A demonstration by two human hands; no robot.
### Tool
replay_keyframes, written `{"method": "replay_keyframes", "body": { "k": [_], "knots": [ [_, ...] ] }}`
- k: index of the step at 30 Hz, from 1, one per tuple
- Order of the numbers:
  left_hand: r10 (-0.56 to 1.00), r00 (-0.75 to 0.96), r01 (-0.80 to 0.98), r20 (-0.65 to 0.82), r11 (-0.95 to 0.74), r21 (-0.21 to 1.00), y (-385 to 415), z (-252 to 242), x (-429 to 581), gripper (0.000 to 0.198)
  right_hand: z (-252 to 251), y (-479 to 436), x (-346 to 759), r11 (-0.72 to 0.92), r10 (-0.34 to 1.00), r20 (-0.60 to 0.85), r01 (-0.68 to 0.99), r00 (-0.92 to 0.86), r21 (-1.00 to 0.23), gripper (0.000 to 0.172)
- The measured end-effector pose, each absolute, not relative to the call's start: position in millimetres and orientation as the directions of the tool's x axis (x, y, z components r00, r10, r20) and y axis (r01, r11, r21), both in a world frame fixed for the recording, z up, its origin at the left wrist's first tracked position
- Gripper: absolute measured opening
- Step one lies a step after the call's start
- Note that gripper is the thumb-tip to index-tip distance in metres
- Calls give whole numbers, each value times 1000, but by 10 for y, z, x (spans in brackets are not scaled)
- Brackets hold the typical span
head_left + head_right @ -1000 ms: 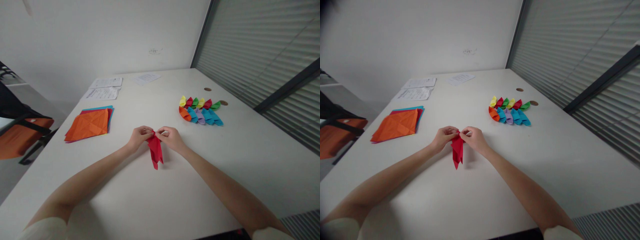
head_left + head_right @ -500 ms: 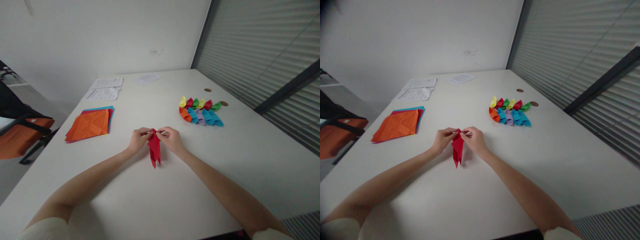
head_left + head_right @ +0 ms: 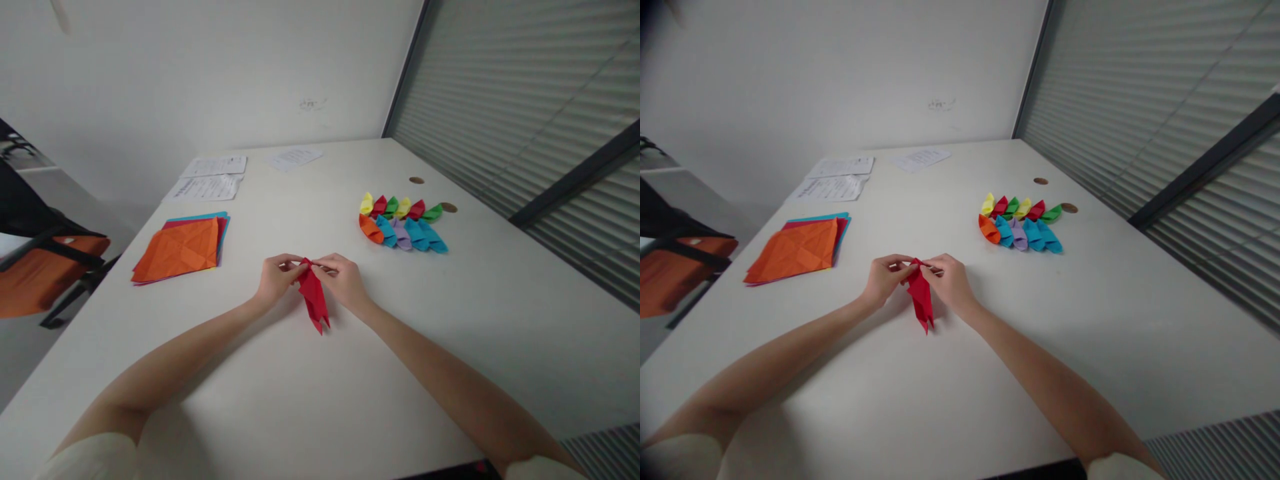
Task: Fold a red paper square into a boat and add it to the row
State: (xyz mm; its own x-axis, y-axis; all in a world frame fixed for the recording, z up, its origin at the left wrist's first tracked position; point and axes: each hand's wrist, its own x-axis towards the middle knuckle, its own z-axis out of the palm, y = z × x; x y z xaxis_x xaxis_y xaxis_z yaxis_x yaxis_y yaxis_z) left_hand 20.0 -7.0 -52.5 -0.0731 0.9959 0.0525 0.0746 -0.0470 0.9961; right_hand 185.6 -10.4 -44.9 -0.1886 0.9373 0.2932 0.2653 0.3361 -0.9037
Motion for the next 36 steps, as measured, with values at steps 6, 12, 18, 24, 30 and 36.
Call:
{"method": "replay_keyframes", "body": {
  "k": [6,12,18,24,30,36],
  "knots": [
    [996,-90,41,22,-19,999,-89,-498,204,28,-448,-173,1812,378,914,322,227,-247,-897,23],
    [991,-129,68,18,-9,998,-68,-507,191,20,-487,-152,1804,343,915,287,172,-282,-924,25],
    [996,-92,121,21,-10,993,-29,-494,159,18,-558,-119,1799,186,945,135,149,-298,-971,43],
    [991,-134,58,5,3,998,29,-513,126,22,-563,-78,1864,106,942,-1,300,-336,-948,60],
    [998,-58,6,-37,37,999,34,-531,123,26,-537,24,1949,241,928,135,283,-348,-928,31],
    [999,40,179,-16,9,984,45,-576,83,28,-497,15,1994,318,898,167,338,-408,-886,30]
  ]
}}
